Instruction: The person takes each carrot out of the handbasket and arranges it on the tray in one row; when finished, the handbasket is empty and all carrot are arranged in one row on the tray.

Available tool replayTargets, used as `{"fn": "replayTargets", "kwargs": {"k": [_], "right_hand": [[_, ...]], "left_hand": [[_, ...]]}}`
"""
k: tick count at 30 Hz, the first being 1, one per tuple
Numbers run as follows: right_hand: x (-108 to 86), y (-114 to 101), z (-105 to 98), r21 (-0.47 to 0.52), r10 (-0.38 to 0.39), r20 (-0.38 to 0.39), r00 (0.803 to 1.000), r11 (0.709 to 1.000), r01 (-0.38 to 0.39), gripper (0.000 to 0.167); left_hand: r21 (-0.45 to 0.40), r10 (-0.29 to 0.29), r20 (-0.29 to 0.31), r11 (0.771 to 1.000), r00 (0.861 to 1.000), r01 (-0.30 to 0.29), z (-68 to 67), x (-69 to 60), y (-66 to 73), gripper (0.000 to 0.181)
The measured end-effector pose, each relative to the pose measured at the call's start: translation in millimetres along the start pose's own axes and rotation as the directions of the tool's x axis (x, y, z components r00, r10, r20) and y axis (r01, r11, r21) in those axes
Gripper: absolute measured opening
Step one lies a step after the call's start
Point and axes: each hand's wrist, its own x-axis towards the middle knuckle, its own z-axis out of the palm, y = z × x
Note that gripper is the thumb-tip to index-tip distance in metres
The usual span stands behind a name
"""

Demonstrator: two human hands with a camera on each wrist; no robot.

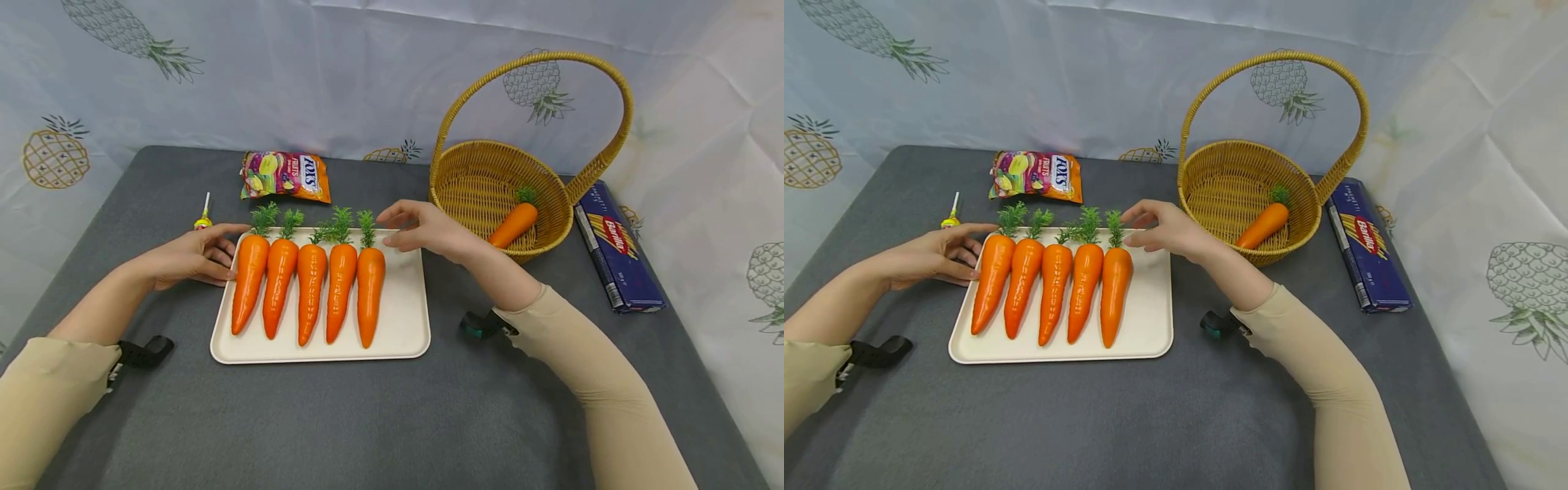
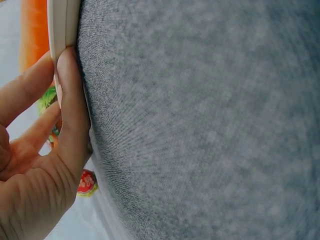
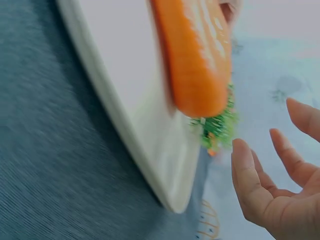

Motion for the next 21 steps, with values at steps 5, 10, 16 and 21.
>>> {"fn": "replayTargets", "kwargs": {"k": [5,10,16,21], "right_hand": [[-7.3,-9.4,-12.7,-0.005,-0.03,-0.04,0.999,1.0,0.03,0.046],[-13.9,-14.8,-25.4,0.003,-0.05,-0.088,0.995,0.999,0.051,0.045],[-24.3,-22.1,-40.7,-0.005,-0.057,-0.15,0.987,0.998,0.057,0.044],[-32.4,-26.4,-52.6,-0.033,-0.056,-0.194,0.979,0.998,0.05,0.043]], "left_hand": [[-0.002,0.003,0.001,1.0,1.0,-0.003,0.0,0.0,-0.6,0.088],[0.0,0.005,0.003,1.0,1.0,-0.005,0.1,0.0,-0.7,0.088],[-0.002,0.003,0.002,1.0,1.0,-0.003,0.3,-0.1,-0.2,0.088],[-0.001,-0.004,-0.002,1.0,1.0,0.004,0.4,-0.2,0.0,0.088]]}}
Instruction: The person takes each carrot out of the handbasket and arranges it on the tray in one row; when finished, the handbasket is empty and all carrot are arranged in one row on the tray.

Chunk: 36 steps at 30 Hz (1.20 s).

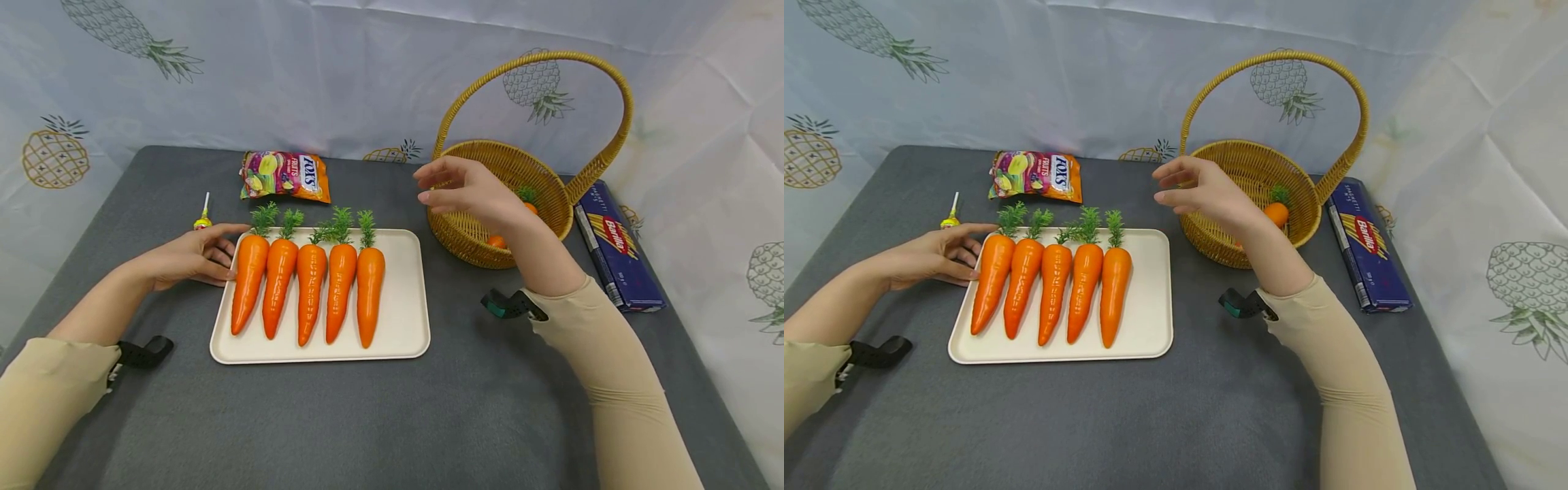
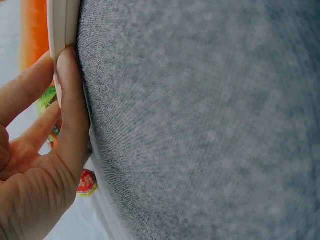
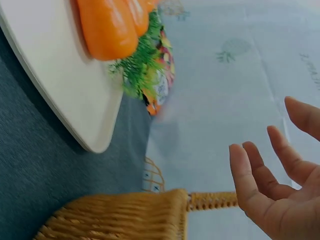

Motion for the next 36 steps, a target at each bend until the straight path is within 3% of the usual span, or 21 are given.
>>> {"fn": "replayTargets", "kwargs": {"k": [7,18,30,36], "right_hand": [[-7.6,-6.0,-20.6,0.003,-0.021,-0.046,0.999,1.0,0.021,0.042],[-9.2,-10.0,-64.4,0.05,0.052,-0.046,0.998,0.998,-0.05,0.042],[2.2,9.3,-107.0,0.223,0.198,-0.088,0.976,0.959,-0.174,0.049],[9.2,22.4,-124.0,0.245,0.272,-0.091,0.958,0.939,-0.243,0.048]], "left_hand": [[-0.003,0.002,0.003,1.0,1.0,-0.002,-0.2,-1.0,-0.4,0.088],[-0.012,0.006,0.003,1.0,1.0,-0.005,-1.0,-1.6,-2.9,0.088],[-0.004,0.008,0.005,1.0,1.0,-0.008,-1.2,0.0,-3.2,0.089],[-0.005,0.008,0.007,1.0,1.0,-0.008,-0.7,0.4,-2.1,0.088]]}}
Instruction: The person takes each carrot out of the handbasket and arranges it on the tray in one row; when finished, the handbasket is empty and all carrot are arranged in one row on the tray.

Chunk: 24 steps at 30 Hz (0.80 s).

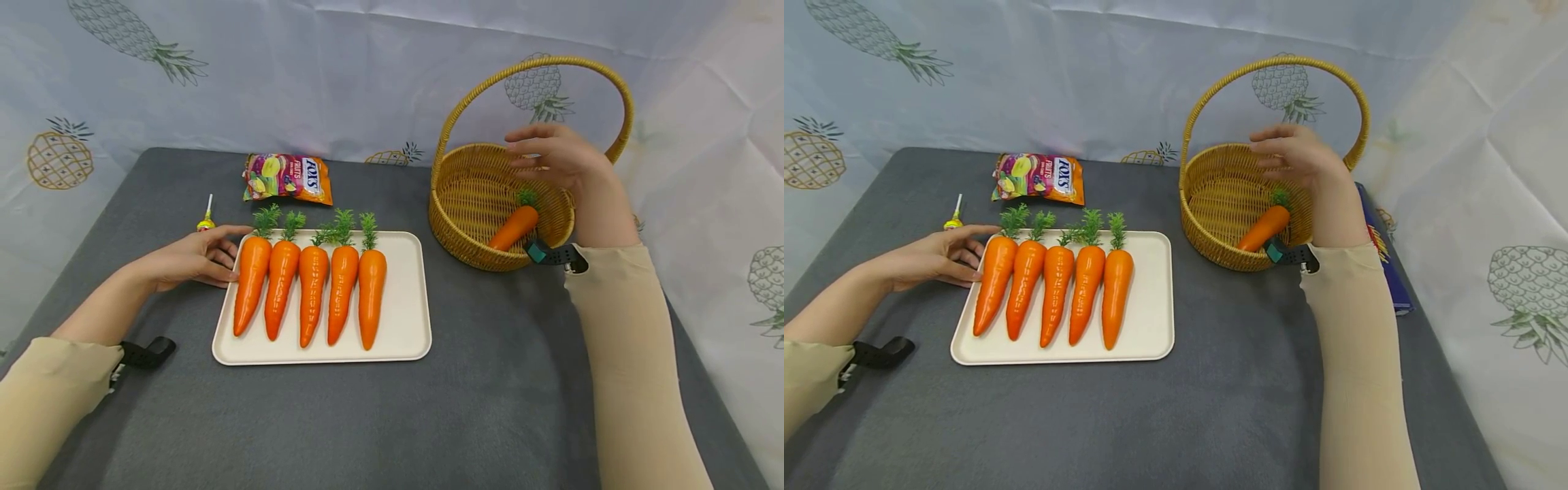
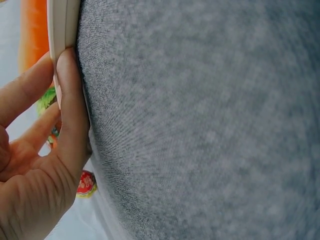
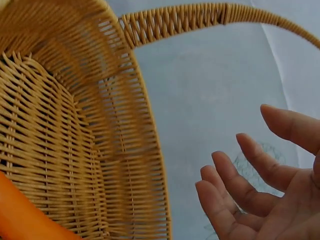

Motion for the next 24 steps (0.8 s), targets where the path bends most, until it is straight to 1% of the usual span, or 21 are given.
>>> {"fn": "replayTargets", "kwargs": {"k": [2,5,9,11,14,17,19,21,24], "right_hand": [[3.3,2.4,-6.4,-0.008,0.015,0.005,1.0,1.0,-0.015,0.047],[7.8,6.8,-13.7,-0.001,0.06,0.003,0.998,0.998,-0.06,0.043],[13.5,14.3,-20.9,0.003,0.146,-0.011,0.989,0.989,-0.146,0.037],[15.8,18.7,-24.5,-0.032,0.173,-0.01,0.985,0.984,-0.173,0.036],[18.1,24.9,-29.0,-0.088,0.207,0.007,0.978,0.975,-0.206,0.043],[19.7,29.9,-33.2,-0.187,0.235,0.033,0.971,0.956,-0.225,0.06],[20.7,32.3,-34.9,-0.226,0.255,0.051,0.966,0.945,-0.237,0.071],[22.2,34.7,-36.8,-0.237,0.271,0.075,0.96,0.939,-0.247,0.079],[24.4,37.8,-38.0,-0.212,0.295,0.11,0.949,0.94,-0.268,0.082]], "left_hand": [[0.001,-0.001,-0.001,1.0,1.0,0.001,0.1,0.1,0.3,0.088],[0.003,-0.002,-0.002,1.0,1.0,0.002,0.3,0.3,0.4,0.088],[0.002,-0.008,-0.006,1.0,1.0,0.008,0.8,0.5,0.7,0.089],[0.001,-0.011,-0.006,1.0,1.0,0.011,1.0,0.6,0.9,0.089],[0.001,-0.013,-0.006,1.0,1.0,0.013,1.0,0.7,1.4,0.09],[0.001,-0.013,-0.006,1.0,1.0,0.013,0.6,0.7,1.8,0.089],[-0.001,-0.012,-0.007,1.0,1.0,0.012,0.3,0.7,1.9,0.089],[-0.002,-0.011,-0.007,1.0,1.0,0.011,0.0,0.7,1.9,0.088],[-0.004,-0.011,-0.008,1.0,1.0,0.011,-0.1,0.5,1.6,0.089]]}}
